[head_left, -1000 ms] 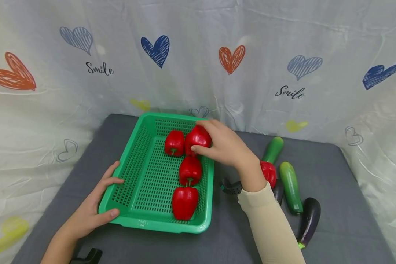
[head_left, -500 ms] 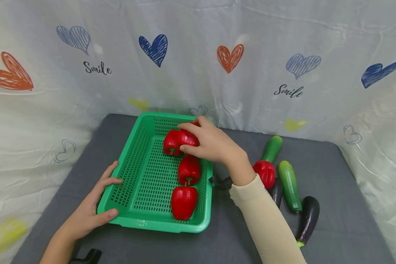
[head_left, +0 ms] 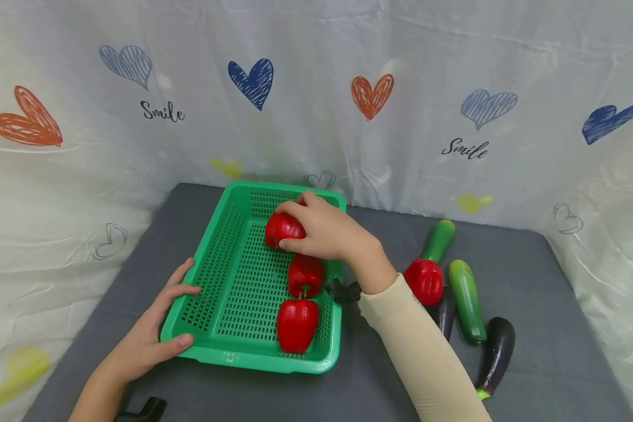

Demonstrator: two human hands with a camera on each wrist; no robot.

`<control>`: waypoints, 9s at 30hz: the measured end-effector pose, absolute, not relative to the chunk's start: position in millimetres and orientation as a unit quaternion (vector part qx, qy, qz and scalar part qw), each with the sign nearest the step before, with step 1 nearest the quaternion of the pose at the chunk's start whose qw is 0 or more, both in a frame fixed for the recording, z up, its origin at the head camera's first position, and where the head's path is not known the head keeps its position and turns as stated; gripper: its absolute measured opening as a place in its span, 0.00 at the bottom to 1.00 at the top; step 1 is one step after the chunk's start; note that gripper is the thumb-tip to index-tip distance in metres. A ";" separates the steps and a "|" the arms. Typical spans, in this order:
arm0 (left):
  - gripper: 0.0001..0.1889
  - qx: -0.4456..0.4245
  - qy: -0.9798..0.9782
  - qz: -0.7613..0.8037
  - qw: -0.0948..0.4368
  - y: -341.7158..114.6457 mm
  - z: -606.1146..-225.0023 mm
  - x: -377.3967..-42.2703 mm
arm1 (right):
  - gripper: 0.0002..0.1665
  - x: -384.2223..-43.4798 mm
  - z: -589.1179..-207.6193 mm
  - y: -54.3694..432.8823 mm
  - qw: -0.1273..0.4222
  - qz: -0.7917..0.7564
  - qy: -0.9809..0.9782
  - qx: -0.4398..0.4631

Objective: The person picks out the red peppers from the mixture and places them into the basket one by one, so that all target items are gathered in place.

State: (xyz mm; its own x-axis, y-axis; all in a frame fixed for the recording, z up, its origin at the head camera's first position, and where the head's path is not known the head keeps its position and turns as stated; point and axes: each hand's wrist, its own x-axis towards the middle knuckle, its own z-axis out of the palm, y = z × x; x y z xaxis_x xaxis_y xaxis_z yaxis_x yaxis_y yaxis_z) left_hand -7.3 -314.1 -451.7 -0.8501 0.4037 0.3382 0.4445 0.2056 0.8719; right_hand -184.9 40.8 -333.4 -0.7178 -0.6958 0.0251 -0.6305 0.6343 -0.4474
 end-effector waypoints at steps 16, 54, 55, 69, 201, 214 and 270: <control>0.37 -0.275 -0.777 -0.566 0.020 -312.9 -449.9 -6.9 | 0.37 -177.7 -339.4 21.3 0.104 -0.201 0.896 -0.381; 0.36 -0.273 -0.783 -0.558 0.024 -312.6 -450.1 -6.3 | 0.44 -158.4 -359.1 -2.7 0.116 -0.131 0.890 -0.420; 0.36 -0.272 -0.783 -0.559 0.024 -312.6 -450.1 -6.5 | 0.44 -158.1 -359.8 -2.9 0.118 -0.132 0.891 -0.418; 0.36 -0.262 -0.788 -0.556 0.022 -311.8 -449.0 -6.1 | 0.42 -156.6 -367.8 -5.6 0.105 -0.120 0.887 -0.433; 0.34 -0.253 -0.780 -0.572 0.004 -313.0 -451.8 -5.8 | 0.34 -116.0 -370.7 160.7 -0.063 -0.201 0.926 -0.314; 0.35 -0.256 -0.781 -0.569 0.008 -312.7 -449.7 -6.5 | 0.33 -105.5 -380.3 199.0 -0.076 -0.165 0.942 -0.282; 0.35 -0.265 -0.783 -0.563 0.018 -312.3 -448.2 -7.8 | 0.53 -74.1 -411.0 264.5 -0.060 -0.180 0.952 -0.242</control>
State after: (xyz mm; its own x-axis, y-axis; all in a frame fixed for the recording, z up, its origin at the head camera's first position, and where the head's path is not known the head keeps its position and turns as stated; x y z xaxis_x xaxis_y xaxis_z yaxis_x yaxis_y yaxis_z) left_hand -7.8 -312.3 -448.2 -0.8591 0.3946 0.3259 0.4345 0.2258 0.8719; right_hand -74.1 264.5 -411.0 -0.8760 -0.4381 0.2016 -0.4814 0.8188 -0.3126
